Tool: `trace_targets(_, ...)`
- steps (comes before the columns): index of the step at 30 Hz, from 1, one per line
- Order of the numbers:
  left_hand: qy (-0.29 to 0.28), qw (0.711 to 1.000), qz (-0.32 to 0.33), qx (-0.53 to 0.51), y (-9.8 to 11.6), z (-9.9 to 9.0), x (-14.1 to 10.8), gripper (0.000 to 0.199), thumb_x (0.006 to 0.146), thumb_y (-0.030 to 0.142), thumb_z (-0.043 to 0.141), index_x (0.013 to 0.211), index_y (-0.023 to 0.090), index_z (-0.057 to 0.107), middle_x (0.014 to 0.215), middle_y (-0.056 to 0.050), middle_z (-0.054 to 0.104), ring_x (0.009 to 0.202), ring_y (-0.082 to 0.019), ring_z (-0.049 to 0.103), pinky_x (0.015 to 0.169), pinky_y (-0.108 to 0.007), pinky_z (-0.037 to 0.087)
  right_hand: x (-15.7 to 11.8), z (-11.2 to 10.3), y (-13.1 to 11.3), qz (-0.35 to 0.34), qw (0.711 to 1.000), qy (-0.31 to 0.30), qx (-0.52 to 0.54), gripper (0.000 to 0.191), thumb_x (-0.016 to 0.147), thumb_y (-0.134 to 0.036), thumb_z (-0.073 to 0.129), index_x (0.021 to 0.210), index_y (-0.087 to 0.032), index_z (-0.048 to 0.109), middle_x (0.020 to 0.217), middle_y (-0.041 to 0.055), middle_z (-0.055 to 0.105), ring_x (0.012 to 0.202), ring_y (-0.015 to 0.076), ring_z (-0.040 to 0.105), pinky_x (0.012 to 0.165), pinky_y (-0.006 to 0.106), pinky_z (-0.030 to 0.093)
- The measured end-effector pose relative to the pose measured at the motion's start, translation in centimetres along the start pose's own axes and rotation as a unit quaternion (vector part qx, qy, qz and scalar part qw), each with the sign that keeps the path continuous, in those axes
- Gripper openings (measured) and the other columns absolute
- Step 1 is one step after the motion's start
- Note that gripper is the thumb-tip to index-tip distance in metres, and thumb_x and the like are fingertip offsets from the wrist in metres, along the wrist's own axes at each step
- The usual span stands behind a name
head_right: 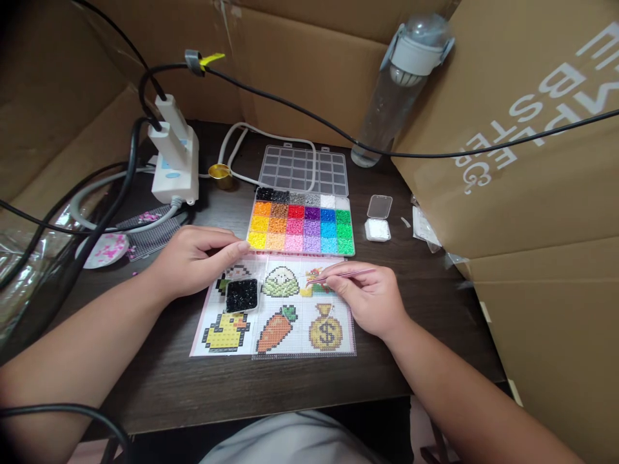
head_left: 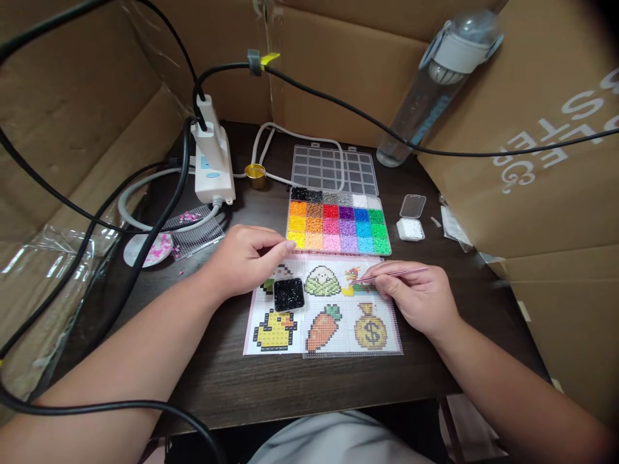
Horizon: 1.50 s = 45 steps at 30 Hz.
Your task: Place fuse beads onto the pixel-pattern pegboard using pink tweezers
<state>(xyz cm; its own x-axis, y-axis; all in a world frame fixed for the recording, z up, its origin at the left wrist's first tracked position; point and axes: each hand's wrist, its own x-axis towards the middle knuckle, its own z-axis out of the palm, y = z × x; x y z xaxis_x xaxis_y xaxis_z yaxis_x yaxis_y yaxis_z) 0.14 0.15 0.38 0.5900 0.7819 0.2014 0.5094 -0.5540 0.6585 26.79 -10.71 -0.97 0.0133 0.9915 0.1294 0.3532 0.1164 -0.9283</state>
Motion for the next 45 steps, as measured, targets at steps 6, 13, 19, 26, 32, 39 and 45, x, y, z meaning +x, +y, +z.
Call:
trace_targets(6, -0.005, 1.000, 0.015, 0.002, -0.6, 0.3, -0.2, 0.042, 0.089, 0.032, 0.050, 0.052, 0.014, 0.055, 0.050, 0.001, 0.045, 0.051, -0.009, 0.041, 0.053, -0.024, 0.031, 3.7, 1.8, -1.7, 0.009, 0.995, 0.086, 0.049, 0.018, 0.084, -0.035, 0.067, 0.080, -0.021, 0.078, 0.068, 0.0042, 0.069, 0.051, 0.0121, 0.055, 0.046, 0.026, 0.044)
trace_targets(13, -0.001, 1.000, 0.027, -0.006, -0.8, 0.4, -0.5, 0.042, 0.090, 0.033, 0.050, 0.054, 0.014, 0.060, 0.051, 0.001, 0.050, 0.052, -0.009, 0.043, 0.053, -0.024, 0.032, 7.9, 7.6, -3.9, 0.039, 0.997, 0.066, 0.010, 0.021, 0.081, -0.033, 0.069, 0.070, -0.015, 0.075, 0.063, 0.0049, 0.068, 0.052, 0.0109, 0.055, 0.045, 0.024, 0.043)
trace_targets(19, -0.006, 0.999, 0.037, -0.007, -0.9, 0.4, -0.5, 0.042, 0.090, 0.032, 0.051, 0.053, 0.014, 0.057, 0.051, 0.001, 0.049, 0.052, -0.009, 0.044, 0.054, -0.024, 0.033, 6.6, 4.8, -4.2, -0.007, 0.994, 0.103, -0.024, 0.020, 0.084, -0.035, 0.067, 0.076, -0.020, 0.077, 0.056, 0.0016, 0.063, 0.046, 0.0108, 0.052, 0.042, 0.025, 0.041)
trace_targets(26, -0.007, 1.000, 0.021, -0.001, -0.6, 0.3, -0.2, 0.042, 0.089, 0.033, 0.051, 0.052, 0.015, 0.052, 0.050, 0.002, 0.043, 0.051, -0.009, 0.041, 0.053, -0.025, 0.031, 0.7, -0.2, -1.7, -0.035, 0.996, 0.047, -0.067, 0.011, 0.083, -0.021, 0.068, 0.080, -0.026, 0.077, 0.086, 0.0020, 0.076, 0.078, 0.0179, 0.071, 0.068, 0.028, 0.058)
trace_targets(32, -0.009, 1.000, 0.007, -0.002, 0.1, 0.0, 0.1, 0.040, 0.087, 0.034, 0.052, 0.052, 0.016, 0.050, 0.049, 0.002, 0.044, 0.050, -0.009, 0.041, 0.052, -0.024, 0.031, -0.7, 0.3, -0.4, -0.041, 0.999, 0.015, -0.001, 0.012, 0.082, -0.016, 0.067, 0.082, -0.022, 0.077, 0.084, 0.0030, 0.076, 0.082, 0.0176, 0.073, 0.076, 0.028, 0.060)
trace_targets(39, -0.014, 1.000, 0.004, 0.008, 0.0, 0.0, 0.1, 0.041, 0.088, 0.034, 0.051, 0.051, 0.015, 0.049, 0.050, 0.002, 0.042, 0.051, -0.008, 0.040, 0.051, -0.023, 0.030, -0.4, 0.5, -0.2, -0.038, 0.999, 0.006, -0.005, 0.011, 0.081, -0.016, 0.068, 0.081, -0.021, 0.077, 0.083, 0.0026, 0.077, 0.080, 0.0152, 0.073, 0.073, 0.024, 0.060)
trace_targets(45, -0.012, 1.000, 0.008, 0.005, -0.1, 0.1, 0.1, 0.041, 0.088, 0.033, 0.052, 0.051, 0.015, 0.048, 0.050, 0.003, 0.041, 0.050, -0.007, 0.040, 0.052, -0.022, 0.030, -0.4, 0.6, -0.2, -0.040, 0.999, 0.004, -0.014, 0.012, 0.082, -0.015, 0.067, 0.082, -0.022, 0.077, 0.083, 0.0015, 0.077, 0.080, 0.0139, 0.073, 0.074, 0.022, 0.059)
